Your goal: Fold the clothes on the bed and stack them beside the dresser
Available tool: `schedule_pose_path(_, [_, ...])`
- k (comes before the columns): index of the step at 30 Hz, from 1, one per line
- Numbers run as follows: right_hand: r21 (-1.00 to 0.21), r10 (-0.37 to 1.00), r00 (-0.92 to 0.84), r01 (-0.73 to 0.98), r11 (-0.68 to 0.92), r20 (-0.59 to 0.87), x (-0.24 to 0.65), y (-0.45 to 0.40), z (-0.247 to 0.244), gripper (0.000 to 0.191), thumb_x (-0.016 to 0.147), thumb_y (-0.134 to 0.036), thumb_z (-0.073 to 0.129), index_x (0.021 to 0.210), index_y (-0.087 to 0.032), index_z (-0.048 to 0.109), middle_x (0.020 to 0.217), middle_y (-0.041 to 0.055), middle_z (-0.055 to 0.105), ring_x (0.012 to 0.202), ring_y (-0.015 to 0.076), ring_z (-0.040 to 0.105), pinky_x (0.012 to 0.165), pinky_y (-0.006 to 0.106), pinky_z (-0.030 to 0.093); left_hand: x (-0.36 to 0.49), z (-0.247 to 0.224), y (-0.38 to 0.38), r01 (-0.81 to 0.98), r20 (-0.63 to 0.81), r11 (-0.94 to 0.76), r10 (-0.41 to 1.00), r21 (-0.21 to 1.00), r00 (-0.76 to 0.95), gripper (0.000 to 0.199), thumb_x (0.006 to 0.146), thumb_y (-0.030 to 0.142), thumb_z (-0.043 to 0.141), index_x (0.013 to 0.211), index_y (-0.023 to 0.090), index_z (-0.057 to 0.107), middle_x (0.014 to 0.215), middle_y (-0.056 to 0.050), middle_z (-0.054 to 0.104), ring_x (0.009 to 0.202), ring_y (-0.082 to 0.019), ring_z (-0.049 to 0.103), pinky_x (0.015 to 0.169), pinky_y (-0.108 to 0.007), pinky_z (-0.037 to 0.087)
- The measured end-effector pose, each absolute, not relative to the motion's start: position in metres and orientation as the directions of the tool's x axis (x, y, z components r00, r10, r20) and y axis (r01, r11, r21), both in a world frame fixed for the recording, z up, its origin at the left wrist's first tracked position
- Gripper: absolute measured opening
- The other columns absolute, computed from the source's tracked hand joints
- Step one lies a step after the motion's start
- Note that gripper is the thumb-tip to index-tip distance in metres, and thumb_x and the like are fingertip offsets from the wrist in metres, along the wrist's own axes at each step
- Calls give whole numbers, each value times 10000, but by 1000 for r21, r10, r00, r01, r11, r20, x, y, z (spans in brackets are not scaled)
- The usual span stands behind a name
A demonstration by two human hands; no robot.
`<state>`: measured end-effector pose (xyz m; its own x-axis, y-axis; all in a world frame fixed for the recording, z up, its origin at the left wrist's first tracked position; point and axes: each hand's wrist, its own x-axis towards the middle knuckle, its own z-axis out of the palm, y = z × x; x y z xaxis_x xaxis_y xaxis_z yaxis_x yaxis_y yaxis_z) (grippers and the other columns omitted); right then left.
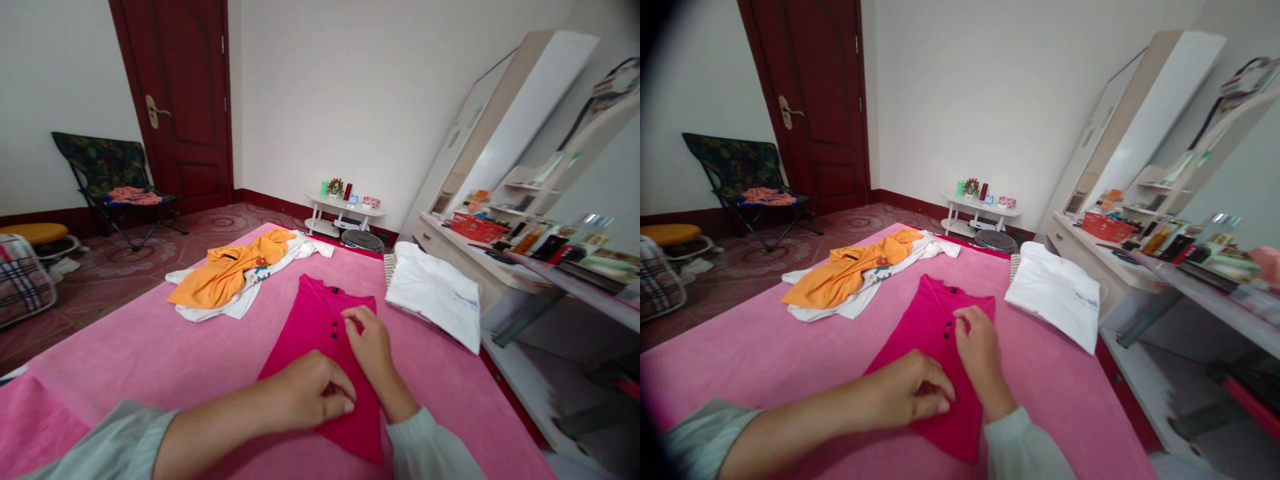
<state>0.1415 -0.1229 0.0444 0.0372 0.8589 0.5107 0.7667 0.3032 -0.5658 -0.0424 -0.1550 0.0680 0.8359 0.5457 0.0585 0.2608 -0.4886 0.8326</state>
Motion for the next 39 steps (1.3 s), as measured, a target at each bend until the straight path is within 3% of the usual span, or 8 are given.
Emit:
schedule_pose_path(2, [-559, 879, -146, 722, 408, 453, 115, -130, 44, 248, 778, -79, 453, 853, -193, 660, 863, 37, 646, 865, 167, 586, 808, 288, 440, -53, 62, -126, 355, 60, -480, 657, 802, 752, 247, 749, 137, 509, 831, 151, 742, 740, -4, 703, 664, -121, 594, 614, -180, 417])
schedule_pose_path(5, [-558, 889, -248, 705, 439, 386, 88, -143, 41, 304, 754, -64, 515, 992, -192, 653, 927, 45, 650, 885, 172, 572, 837, 308, 434, -74, 46, -75, 453, 35, -397, 781, 798, 624, 234, 726, 155, 500, 752, 131, 732, 680, -11, 691, 644, -138, 601, 609, -199, 426])
schedule_pose_path(10, [-494, 842, -435, 682, 539, 318, 70, -161, 45, 226, 816, -235, 609, 1034, -237, 668, 1075, 31, 650, 1040, 184, 538, 981, 349, 367, -97, 25, -1, 609, 102, -293, 939, 737, 328, 175, 725, 188, 529, 728, 137, 696, 661, -21, 665, 635, -156, 586, 595, -224, 412])
schedule_pose_path(12, [-470, 790, -551, 641, 606, 268, 67, -166, 47, 343, 845, -334, 603, 1181, -265, 612, 1219, 24, 612, 1165, 184, 491, 1070, 362, 290, -97, 22, 22, 630, 137, -295, 948, 718, 288, 171, 741, 207, 530, 735, 147, 690, 628, -15, 639, 648, -163, 568, 598, -233, 396])
schedule_pose_path(16, [-489, 749, -643, 608, 625, 158, 67, -169, 50, 427, 910, -380, 515, 1329, -301, 495, 1381, 4, 509, 1314, 159, 384, 1150, 368, 162, -88, 20, 57, 627, 116, -289, 946, 724, 303, 184, 757, 278, 551, 713, 163, 688, 542, 10, 579, 614, -160, 533, 579, -235, 374])
schedule_pose_path(28, [-566, 758, -637, 577, 590, 140, 71, -164, 48, 443, 900, -375, 519, 1336, -302, 487, 1402, -14, 488, 1334, 141, 361, 1161, 349, 123, -72, 28, 123, 554, 37, -389, 841, 736, 540, 237, 737, 315, 568, 684, 110, 674, 530, 37, 495, 510, -82, 380, 535, -206, 311])
schedule_pose_path(34, [-544, 754, -647, 593, 593, 115, 71, -163, 49, 463, 904, -380, 512, 1358, -314, 451, 1440, -32, 437, 1355, 122, 325, 1162, 346, 128, -47, 34, 135, 644, 71, -423, 865, 638, 497, 132, 663, 190, 594, 539, 147, 605, 516, 26, 509, 593, -118, 464, 603, -221, 321])
schedule_pose_path(39, [-538, 757, -647, 606, 586, 95, 71, -162, 51, 477, 902, -390, 513, 1368, -318, 442, 1421, -4, 464, 1349, 149, 343, 1152, 374, 151, -36, 23, 114, 726, 103, -361, 921, 585, 375, 84, 686, 174, 581, 641, 157, 650, 676, -43, 637, 736, -180, 567, 671, -244, 373])
